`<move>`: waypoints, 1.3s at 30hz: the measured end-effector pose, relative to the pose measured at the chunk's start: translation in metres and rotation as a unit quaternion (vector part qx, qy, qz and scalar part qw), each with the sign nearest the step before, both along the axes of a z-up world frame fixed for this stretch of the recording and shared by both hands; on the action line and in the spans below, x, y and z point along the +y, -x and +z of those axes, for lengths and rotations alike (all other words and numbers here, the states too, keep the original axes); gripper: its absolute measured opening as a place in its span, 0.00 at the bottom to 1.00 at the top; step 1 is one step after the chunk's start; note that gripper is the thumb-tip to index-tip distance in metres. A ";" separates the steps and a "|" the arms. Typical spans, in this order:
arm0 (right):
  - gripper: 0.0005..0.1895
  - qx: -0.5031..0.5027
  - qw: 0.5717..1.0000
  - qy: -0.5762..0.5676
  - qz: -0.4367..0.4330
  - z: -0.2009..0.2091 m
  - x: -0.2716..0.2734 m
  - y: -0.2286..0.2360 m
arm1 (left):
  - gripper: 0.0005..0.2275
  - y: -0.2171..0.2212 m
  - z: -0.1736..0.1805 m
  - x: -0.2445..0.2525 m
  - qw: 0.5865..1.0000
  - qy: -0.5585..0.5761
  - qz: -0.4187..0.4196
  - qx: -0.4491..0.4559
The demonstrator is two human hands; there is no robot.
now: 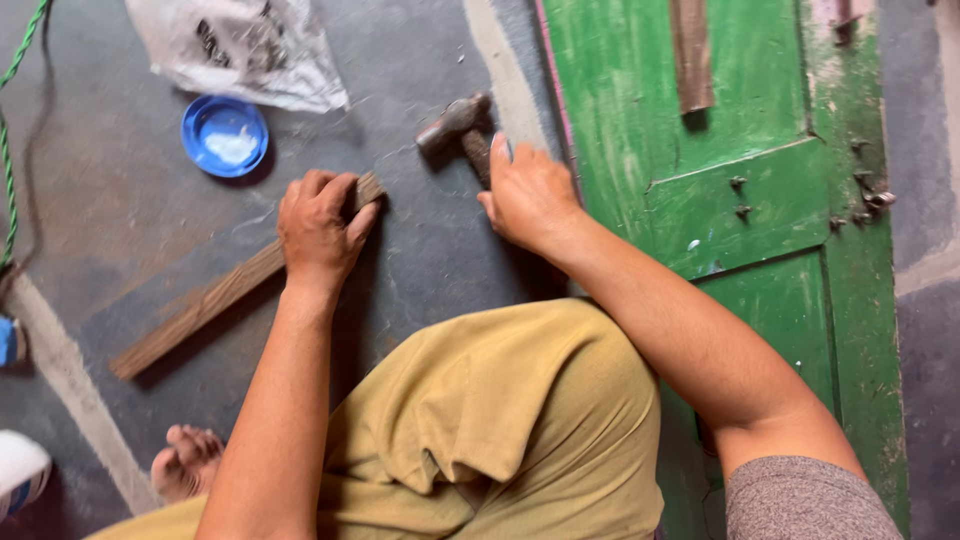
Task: The person applies glue to wooden strips and hammers them onto a green wooden door. They measure wooden strips with a tape measure, handle multiple wooden pieces, and secure them to the door using a hammer.
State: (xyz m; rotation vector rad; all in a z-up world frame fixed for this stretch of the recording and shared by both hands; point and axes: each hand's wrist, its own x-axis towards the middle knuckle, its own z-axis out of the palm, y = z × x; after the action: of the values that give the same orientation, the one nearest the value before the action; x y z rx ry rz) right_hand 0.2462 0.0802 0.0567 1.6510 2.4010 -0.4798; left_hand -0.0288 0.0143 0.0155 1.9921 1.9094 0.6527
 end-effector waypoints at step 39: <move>0.17 -0.137 0.949 -0.113 0.260 0.003 0.005 0.150 | 0.10 0.006 -0.002 -0.012 0.983 0.111 0.145 -0.009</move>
State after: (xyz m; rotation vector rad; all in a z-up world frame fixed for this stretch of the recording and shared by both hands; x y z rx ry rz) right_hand 0.0967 0.0854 0.0600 0.9907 2.5960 0.1084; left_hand -0.0350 0.0025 0.0133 1.5855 2.1758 0.4977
